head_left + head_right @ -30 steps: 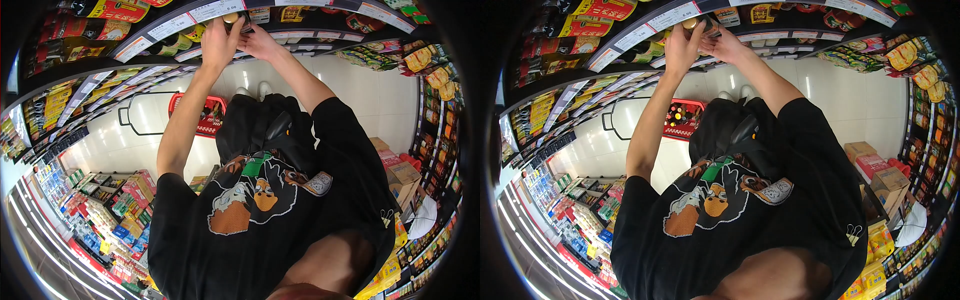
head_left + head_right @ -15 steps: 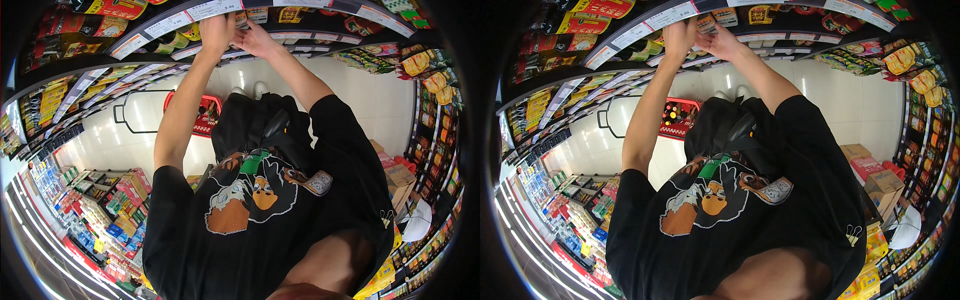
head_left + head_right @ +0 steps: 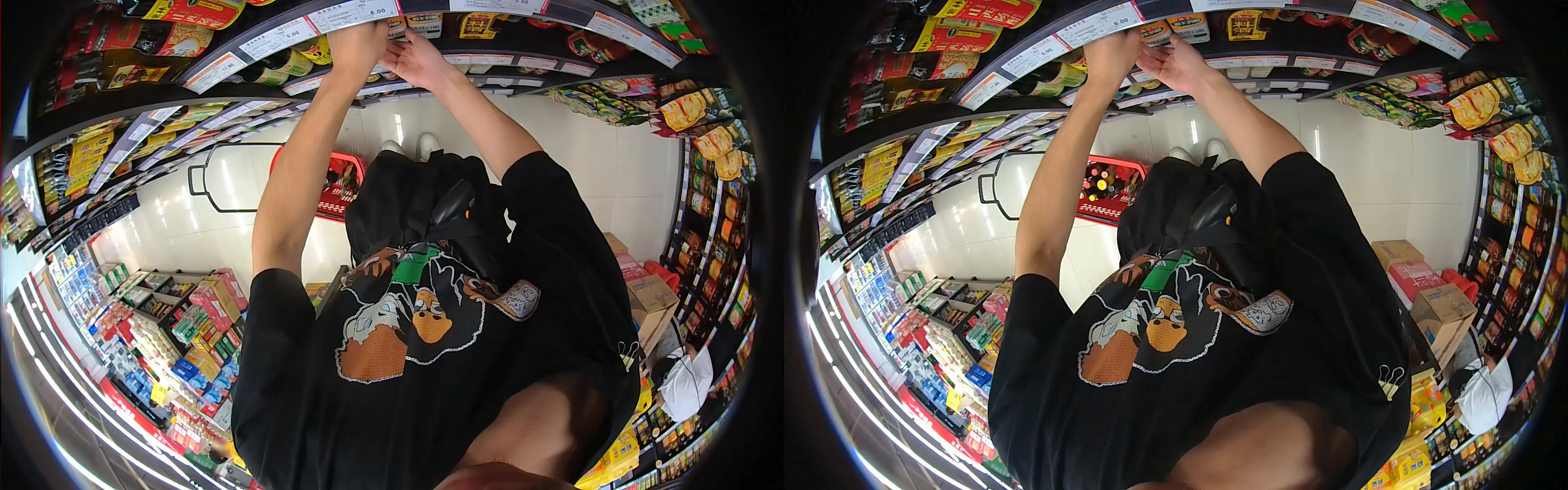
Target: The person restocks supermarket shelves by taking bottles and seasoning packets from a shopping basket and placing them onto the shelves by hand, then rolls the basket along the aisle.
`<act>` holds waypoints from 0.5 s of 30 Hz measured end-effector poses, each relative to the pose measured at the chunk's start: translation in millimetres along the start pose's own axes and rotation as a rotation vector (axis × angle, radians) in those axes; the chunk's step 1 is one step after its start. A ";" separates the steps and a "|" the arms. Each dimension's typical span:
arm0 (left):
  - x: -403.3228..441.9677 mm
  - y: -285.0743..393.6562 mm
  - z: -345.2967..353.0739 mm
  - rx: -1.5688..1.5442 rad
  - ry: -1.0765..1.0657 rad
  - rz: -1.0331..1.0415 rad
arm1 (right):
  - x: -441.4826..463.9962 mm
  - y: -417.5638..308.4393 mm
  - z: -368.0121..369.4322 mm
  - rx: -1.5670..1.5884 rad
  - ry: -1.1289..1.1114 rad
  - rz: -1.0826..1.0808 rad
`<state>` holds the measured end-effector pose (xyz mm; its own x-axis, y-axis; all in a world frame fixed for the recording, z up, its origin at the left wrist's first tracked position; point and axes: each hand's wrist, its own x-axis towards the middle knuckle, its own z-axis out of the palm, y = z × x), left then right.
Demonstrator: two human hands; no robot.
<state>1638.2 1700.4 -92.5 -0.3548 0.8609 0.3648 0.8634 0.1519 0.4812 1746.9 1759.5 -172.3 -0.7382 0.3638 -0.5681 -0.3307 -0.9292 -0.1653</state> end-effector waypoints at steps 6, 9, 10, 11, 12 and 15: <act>2.2 -13.2 7.1 0.016 -0.022 -0.002 | 12.5 2.1 -8.1 0.031 -0.035 0.001; 3.6 -9.8 6.5 0.016 -0.042 -0.026 | 14.8 3.5 -10.3 0.021 -0.030 -0.012; 4.2 -9.7 6.6 0.038 -0.042 -0.013 | 14.7 3.1 -10.3 0.021 -0.030 -0.011; 6.2 -10.2 6.9 0.038 -0.043 -0.014 | 14.7 2.4 -10.6 0.004 -0.053 -0.026; 8.1 -10.8 7.2 0.061 -0.100 -0.050 | 11.4 3.0 -8.3 -0.012 -0.074 -0.040; 9.4 -14.7 7.4 0.033 -0.168 -0.103 | 1.0 5.4 -2.6 0.011 -0.050 -0.039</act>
<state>1624.9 1709.8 -102.1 -0.3791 0.9085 0.1759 0.8379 0.2564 0.4818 1745.9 1754.7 -175.9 -0.7528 0.4031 -0.5204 -0.3665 -0.9134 -0.1773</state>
